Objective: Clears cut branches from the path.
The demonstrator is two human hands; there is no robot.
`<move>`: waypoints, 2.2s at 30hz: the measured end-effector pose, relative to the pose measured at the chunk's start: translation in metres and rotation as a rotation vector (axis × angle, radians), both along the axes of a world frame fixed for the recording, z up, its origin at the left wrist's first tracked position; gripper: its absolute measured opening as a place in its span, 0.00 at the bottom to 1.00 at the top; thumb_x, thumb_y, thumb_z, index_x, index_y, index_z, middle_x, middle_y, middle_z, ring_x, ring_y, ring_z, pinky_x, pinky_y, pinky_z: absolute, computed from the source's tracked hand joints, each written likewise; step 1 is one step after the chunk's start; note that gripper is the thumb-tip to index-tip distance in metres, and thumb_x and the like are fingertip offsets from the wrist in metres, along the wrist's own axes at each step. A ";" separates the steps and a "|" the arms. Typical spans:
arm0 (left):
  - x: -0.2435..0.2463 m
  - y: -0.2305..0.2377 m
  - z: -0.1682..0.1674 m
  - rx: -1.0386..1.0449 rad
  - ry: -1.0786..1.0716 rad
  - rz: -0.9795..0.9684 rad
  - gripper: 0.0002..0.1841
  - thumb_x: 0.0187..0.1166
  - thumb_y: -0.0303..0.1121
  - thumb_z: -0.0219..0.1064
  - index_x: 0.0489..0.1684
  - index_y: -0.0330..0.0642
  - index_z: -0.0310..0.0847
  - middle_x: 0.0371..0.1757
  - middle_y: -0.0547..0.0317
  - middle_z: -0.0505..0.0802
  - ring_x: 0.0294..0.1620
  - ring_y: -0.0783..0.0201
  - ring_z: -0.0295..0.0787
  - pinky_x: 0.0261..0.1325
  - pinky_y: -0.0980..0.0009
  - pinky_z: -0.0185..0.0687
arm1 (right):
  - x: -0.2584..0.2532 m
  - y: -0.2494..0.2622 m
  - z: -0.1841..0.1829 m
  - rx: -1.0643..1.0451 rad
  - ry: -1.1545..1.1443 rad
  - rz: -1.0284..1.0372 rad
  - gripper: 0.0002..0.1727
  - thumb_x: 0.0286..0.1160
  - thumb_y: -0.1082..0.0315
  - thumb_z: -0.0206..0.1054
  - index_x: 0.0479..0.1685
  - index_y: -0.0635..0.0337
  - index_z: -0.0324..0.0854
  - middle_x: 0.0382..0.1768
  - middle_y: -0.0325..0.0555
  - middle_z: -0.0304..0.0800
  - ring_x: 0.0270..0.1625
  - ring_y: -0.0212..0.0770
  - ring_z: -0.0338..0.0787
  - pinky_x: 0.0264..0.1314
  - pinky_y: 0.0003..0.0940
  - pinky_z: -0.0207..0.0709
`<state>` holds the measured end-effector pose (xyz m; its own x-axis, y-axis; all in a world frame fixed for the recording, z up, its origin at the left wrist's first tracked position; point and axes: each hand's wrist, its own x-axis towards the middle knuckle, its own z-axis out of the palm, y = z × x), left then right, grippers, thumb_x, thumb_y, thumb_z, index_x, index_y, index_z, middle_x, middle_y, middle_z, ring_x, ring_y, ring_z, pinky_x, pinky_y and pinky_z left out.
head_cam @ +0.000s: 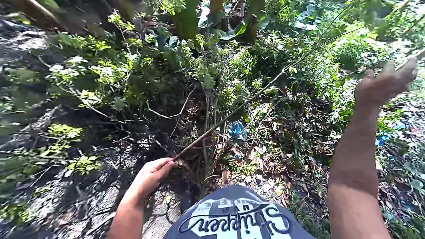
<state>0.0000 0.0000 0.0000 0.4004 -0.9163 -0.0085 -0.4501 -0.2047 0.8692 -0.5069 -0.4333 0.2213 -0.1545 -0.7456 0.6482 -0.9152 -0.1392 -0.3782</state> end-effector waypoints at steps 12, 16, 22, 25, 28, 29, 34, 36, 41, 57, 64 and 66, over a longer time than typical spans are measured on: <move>0.019 0.049 0.004 -0.001 -0.131 -0.019 0.19 0.80 0.49 0.60 0.44 0.43 0.91 0.31 0.72 0.91 0.28 0.84 0.80 0.34 0.80 0.77 | 0.074 -0.042 -0.036 0.101 0.655 0.449 0.22 0.85 0.75 0.52 0.72 0.55 0.84 0.83 0.62 0.72 0.93 0.65 0.55 0.92 0.71 0.39; 0.027 0.068 0.006 -0.040 -0.212 0.015 0.19 0.81 0.45 0.60 0.45 0.38 0.91 0.37 0.64 0.94 0.34 0.83 0.84 0.43 0.79 0.81 | 0.071 -0.060 -0.054 0.299 0.836 0.595 0.12 0.82 0.70 0.64 0.55 0.57 0.92 0.63 0.59 0.91 0.82 0.66 0.75 0.87 0.73 0.53; 0.030 0.082 0.005 -0.064 -0.214 0.030 0.18 0.80 0.42 0.62 0.44 0.36 0.91 0.40 0.61 0.96 0.39 0.83 0.87 0.51 0.80 0.83 | 0.073 -0.055 -0.094 0.343 0.806 0.734 0.08 0.80 0.70 0.68 0.50 0.59 0.90 0.55 0.66 0.89 0.66 0.70 0.85 0.79 0.68 0.68; 0.036 0.081 0.003 -0.081 -0.212 0.014 0.17 0.80 0.41 0.61 0.43 0.37 0.91 0.38 0.63 0.95 0.37 0.85 0.86 0.48 0.82 0.82 | 0.076 -0.050 -0.111 0.458 0.737 0.699 0.10 0.82 0.69 0.64 0.53 0.64 0.86 0.59 0.67 0.85 0.65 0.71 0.84 0.70 0.70 0.75; 0.040 0.078 0.002 -0.091 -0.197 0.000 0.16 0.80 0.40 0.62 0.42 0.38 0.91 0.37 0.65 0.95 0.36 0.86 0.85 0.46 0.84 0.81 | 0.071 -0.049 -0.127 0.520 0.737 0.653 0.12 0.84 0.68 0.64 0.60 0.60 0.86 0.57 0.64 0.89 0.61 0.69 0.88 0.61 0.73 0.79; 0.040 0.075 0.002 -0.095 -0.189 -0.010 0.15 0.80 0.40 0.62 0.42 0.38 0.91 0.37 0.66 0.95 0.36 0.86 0.85 0.45 0.85 0.81 | 0.070 -0.043 -0.126 0.546 0.726 0.615 0.13 0.85 0.68 0.63 0.61 0.59 0.86 0.58 0.63 0.89 0.62 0.69 0.89 0.61 0.74 0.79; 0.030 0.048 0.002 -0.041 -0.165 -0.042 0.16 0.81 0.42 0.61 0.43 0.41 0.91 0.35 0.70 0.93 0.33 0.87 0.82 0.42 0.85 0.78 | 0.075 -0.021 -0.118 0.593 0.447 0.339 0.14 0.82 0.66 0.64 0.58 0.63 0.85 0.56 0.70 0.90 0.62 0.75 0.87 0.61 0.79 0.75; 0.029 0.037 -0.001 -0.015 -0.167 -0.057 0.17 0.82 0.44 0.61 0.44 0.41 0.91 0.36 0.68 0.94 0.34 0.86 0.83 0.43 0.82 0.79 | 0.077 -0.023 -0.126 0.608 0.270 0.235 0.15 0.77 0.66 0.64 0.57 0.60 0.87 0.55 0.71 0.90 0.63 0.77 0.86 0.60 0.82 0.73; 0.018 0.016 -0.010 0.064 -0.117 -0.088 0.17 0.81 0.46 0.62 0.46 0.43 0.91 0.35 0.69 0.92 0.33 0.82 0.82 0.42 0.75 0.79 | 0.075 -0.035 -0.157 0.636 -0.478 0.171 0.18 0.87 0.63 0.57 0.60 0.67 0.84 0.52 0.62 0.91 0.47 0.55 0.94 0.52 0.57 0.88; 0.075 -0.002 -0.119 0.672 0.004 -0.348 0.23 0.75 0.47 0.74 0.61 0.43 0.81 0.45 0.51 0.90 0.44 0.57 0.87 0.53 0.53 0.82 | 0.074 0.040 -0.141 0.624 -0.873 1.115 0.17 0.71 0.73 0.70 0.59 0.63 0.85 0.40 0.37 0.91 0.29 0.23 0.80 0.31 0.20 0.76; 0.044 -0.029 -0.100 0.354 0.092 -0.342 0.20 0.79 0.54 0.64 0.36 0.44 0.84 0.26 0.66 0.86 0.27 0.71 0.84 0.36 0.68 0.83 | 0.047 0.051 -0.144 0.847 -0.842 1.340 0.14 0.81 0.71 0.59 0.57 0.63 0.87 0.39 0.40 0.92 0.32 0.28 0.86 0.36 0.24 0.83; 0.049 -0.026 -0.095 0.236 -0.032 -0.254 0.19 0.80 0.53 0.62 0.30 0.47 0.84 0.21 0.69 0.83 0.21 0.75 0.77 0.28 0.72 0.74 | 0.038 0.056 -0.147 0.866 -0.631 1.132 0.07 0.77 0.75 0.62 0.45 0.65 0.86 0.31 0.40 0.90 0.27 0.27 0.84 0.33 0.25 0.81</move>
<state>0.0488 -0.0260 -0.0945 0.1632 -0.9610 -0.2231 -0.5383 -0.2762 0.7962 -0.4688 -0.3773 0.0742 0.6542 -0.7559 0.0243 -0.1553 -0.1657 -0.9739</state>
